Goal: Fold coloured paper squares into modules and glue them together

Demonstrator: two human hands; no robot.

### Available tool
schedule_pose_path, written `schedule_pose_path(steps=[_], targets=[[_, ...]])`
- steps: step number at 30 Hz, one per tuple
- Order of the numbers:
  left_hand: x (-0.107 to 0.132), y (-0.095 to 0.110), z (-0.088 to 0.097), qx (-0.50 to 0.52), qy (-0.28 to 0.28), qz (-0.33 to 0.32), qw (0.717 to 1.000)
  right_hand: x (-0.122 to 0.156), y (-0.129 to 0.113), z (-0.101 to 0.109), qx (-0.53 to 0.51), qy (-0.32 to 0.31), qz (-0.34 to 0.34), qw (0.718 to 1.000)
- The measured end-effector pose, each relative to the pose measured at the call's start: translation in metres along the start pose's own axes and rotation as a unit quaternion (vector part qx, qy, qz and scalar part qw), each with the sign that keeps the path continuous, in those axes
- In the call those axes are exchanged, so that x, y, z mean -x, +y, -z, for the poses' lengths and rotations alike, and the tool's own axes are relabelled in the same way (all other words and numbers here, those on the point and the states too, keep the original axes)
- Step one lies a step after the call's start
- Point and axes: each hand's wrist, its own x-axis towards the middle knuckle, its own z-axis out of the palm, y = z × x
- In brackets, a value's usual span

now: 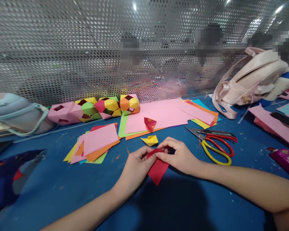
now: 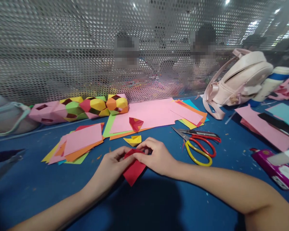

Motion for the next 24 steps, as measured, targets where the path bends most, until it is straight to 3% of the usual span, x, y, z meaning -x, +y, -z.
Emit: schedule_pose_path(steps=[9,15,24], targets=[[0.0003,-0.0013,0.0013,0.013,0.0,0.002,1.0,0.0018,0.0055,-0.0008,0.037,0.002,0.012,0.999],[0.0007,-0.0045,0.0006,0.004,0.037,-0.022,0.999,0.0027,0.0093,-0.0004,0.075,0.016,0.019,0.997],[0.0004,-0.0055,-0.004,-0.017,0.014,-0.021,1.0,0.0015,0.009,-0.0019,0.076,0.005,0.073,0.994]])
